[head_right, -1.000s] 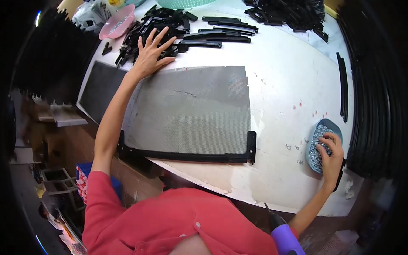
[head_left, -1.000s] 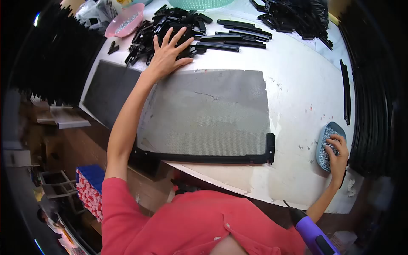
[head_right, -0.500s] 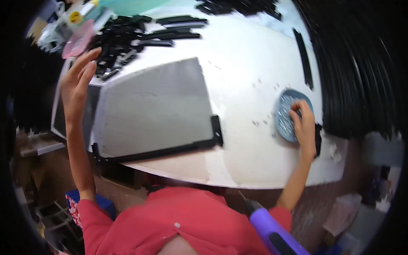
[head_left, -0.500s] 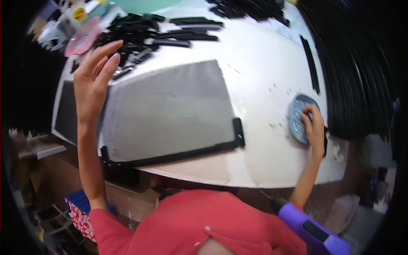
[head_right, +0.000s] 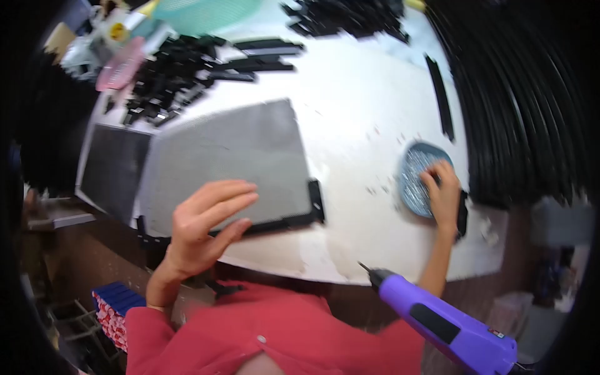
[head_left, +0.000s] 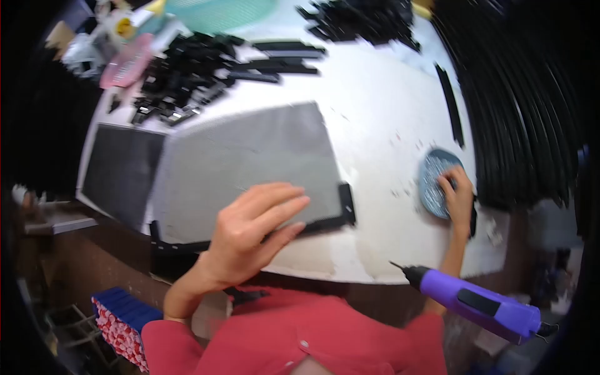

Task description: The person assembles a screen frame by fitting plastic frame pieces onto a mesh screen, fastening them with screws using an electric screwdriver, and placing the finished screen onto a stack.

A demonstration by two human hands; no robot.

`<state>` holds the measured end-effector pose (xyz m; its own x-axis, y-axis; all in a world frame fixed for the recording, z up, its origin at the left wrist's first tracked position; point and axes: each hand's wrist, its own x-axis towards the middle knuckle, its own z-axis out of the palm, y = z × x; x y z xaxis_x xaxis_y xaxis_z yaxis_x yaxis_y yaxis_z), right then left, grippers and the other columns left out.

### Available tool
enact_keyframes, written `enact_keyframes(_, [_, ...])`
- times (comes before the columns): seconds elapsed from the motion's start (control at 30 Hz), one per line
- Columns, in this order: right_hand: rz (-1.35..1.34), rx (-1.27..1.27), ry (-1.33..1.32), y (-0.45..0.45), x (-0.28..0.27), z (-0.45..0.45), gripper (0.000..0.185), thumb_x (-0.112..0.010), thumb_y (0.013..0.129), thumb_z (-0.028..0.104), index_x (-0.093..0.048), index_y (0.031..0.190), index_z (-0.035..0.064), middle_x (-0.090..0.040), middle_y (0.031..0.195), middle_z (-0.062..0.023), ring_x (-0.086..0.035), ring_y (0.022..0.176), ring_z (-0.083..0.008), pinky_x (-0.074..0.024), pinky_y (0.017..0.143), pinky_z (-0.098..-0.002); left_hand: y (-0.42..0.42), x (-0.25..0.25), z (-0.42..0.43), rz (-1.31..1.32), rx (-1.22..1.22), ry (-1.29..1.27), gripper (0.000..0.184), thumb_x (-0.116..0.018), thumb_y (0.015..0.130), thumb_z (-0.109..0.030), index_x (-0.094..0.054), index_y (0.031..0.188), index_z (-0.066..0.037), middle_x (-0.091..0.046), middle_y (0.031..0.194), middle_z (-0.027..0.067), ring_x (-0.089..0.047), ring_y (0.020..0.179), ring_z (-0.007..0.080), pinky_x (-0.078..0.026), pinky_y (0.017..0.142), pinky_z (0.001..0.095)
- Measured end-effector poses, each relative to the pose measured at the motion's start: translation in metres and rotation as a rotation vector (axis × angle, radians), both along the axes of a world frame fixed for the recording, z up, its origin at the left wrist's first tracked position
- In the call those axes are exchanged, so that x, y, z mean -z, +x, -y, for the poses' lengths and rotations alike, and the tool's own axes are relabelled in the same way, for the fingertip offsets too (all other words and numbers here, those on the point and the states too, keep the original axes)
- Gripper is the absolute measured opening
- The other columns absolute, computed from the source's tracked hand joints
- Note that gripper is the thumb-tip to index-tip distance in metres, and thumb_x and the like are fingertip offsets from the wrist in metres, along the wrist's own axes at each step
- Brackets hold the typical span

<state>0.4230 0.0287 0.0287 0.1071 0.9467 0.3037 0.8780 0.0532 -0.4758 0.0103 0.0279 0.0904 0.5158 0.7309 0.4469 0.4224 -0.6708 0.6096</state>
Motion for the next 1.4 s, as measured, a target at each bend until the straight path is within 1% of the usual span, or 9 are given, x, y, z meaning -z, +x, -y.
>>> enact_keyframes(0.23, [-0.2, -0.036, 0.259, -0.041, -0.022, -0.009, 0.007, -0.062, 0.076, -0.008, -0.057, 0.077, -0.0033, -0.057, 0.075, -0.0081, -0.056, 0.072, -0.0165, -0.0443, 0.067, -0.0259, 0.015, 0.007, 0.005, 0.536, 0.015, -0.93, 0.031, -0.057, 0.093, -0.011, -0.058, 0.119, 0.004, -0.068, 0.102, 0.0121, -0.063, 0.093, 0.0145, -0.05, 0.082, 0.0256])
enact_keyframes(0.43, [-0.203, -0.446, 0.433, -0.13, -0.025, 0.008, 0.02, -0.074, 0.065, -0.004, -0.066, 0.082, 0.0029, -0.063, 0.076, -0.0084, -0.061, 0.072, -0.025, -0.0508, 0.068, -0.033, 0.101, 0.047, 0.023, 1.104, 0.064, -1.4, 0.034, -0.051, 0.097, -0.021, -0.058, 0.118, 0.005, -0.065, 0.102, 0.0106, -0.061, 0.091, 0.0144, -0.05, 0.086, 0.0303])
enact_keyframes(0.5, [-0.157, -0.602, 0.48, -0.143, -0.022, 0.01, 0.02, -0.073, 0.068, 0.0, -0.065, 0.085, 0.002, -0.064, 0.081, -0.0086, -0.063, 0.074, -0.022, -0.0521, 0.078, -0.0403, 0.112, 0.056, 0.027, 1.262, 0.156, -1.431, 0.031, -0.054, 0.096, -0.024, -0.062, 0.109, 0.003, -0.065, 0.097, 0.0073, -0.06, 0.089, 0.014, -0.049, 0.085, 0.0298])
enact_keyframes(0.8, [0.067, -0.53, 0.671, -0.134, -0.021, 0.008, 0.017, -0.075, 0.071, 0.013, -0.066, 0.084, 0.0069, -0.063, 0.083, -0.0029, -0.06, 0.072, -0.0178, -0.0533, 0.077, -0.0377, 0.128, 0.054, 0.015, 1.284, 0.178, -1.429, 0.029, -0.058, 0.093, -0.027, -0.065, 0.095, 0.001, -0.065, 0.084, 0.0049, -0.061, 0.081, 0.0115, -0.05, 0.082, 0.0285])
enact_keyframes(1.1, [0.309, -0.188, 0.796, -0.082, -0.025, 0.008, 0.007, -0.066, 0.085, 0.013, -0.061, 0.085, 0.0079, -0.06, 0.081, -0.0052, -0.06, 0.076, -0.02, -0.0515, 0.08, -0.0407, 0.122, 0.06, 0.008, 1.199, 0.03, -1.3, 0.02, -0.056, 0.095, -0.017, -0.06, 0.095, 0.002, -0.062, 0.093, 0.011, -0.062, 0.079, 0.0163, -0.054, 0.074, 0.0322])
enact_keyframes(1.23, [0.405, 0.022, 0.154, -0.038, -0.017, 0.011, 0.006, -0.064, 0.083, 0.005, -0.063, 0.085, -0.0006, -0.063, 0.085, -0.0086, -0.06, 0.084, -0.0249, -0.0457, 0.077, -0.0319, 0.056, 0.063, 0.024, 1.088, -0.086, -1.238, 0.015, -0.054, 0.095, -0.012, -0.061, 0.093, 0.001, -0.065, 0.093, 0.0145, -0.067, 0.081, 0.0199, -0.056, 0.078, 0.0319])
enact_keyframes(1.3, [0.301, 0.042, 0.161, -0.035, -0.007, 0.02, 0.008, -0.063, 0.083, 0.003, -0.064, 0.09, -0.0013, -0.065, 0.088, -0.0085, -0.061, 0.087, -0.0232, -0.0455, 0.081, -0.0329, 0.03, 0.066, 0.032, 1.114, -0.05, -1.26, 0.01, -0.058, 0.089, -0.003, -0.063, 0.093, 0.004, -0.067, 0.094, 0.0186, -0.068, 0.083, 0.0229, -0.057, 0.078, 0.0337])
enact_keyframes(1.33, [0.025, 0.036, 0.15, -0.039, -0.013, 0.028, 0.019, -0.059, 0.088, 0.015, -0.064, 0.091, -0.0033, -0.065, 0.093, -0.0115, -0.061, 0.09, -0.022, -0.0448, 0.087, -0.0327, 0.024, 0.066, 0.037, 1.08, -0.057, -1.228, 0.009, -0.058, 0.088, -0.001, -0.064, 0.092, 0.004, -0.067, 0.095, 0.0189, -0.068, 0.082, 0.023, -0.057, 0.078, 0.0342])
enact_keyframes(1.4, [-0.682, -0.404, 0.354, -0.045, -0.028, 0.043, 0.066, -0.055, 0.086, 0.056, -0.058, 0.112, -0.0048, -0.06, 0.107, -0.0167, -0.056, 0.102, -0.0243, -0.0387, 0.098, -0.0422, 0.019, 0.064, 0.045, 1.133, -0.115, -1.26, 0.006, -0.06, 0.084, 0.004, -0.064, 0.088, 0.003, -0.067, 0.091, 0.0185, -0.068, 0.078, 0.0218, -0.057, 0.075, 0.0337])
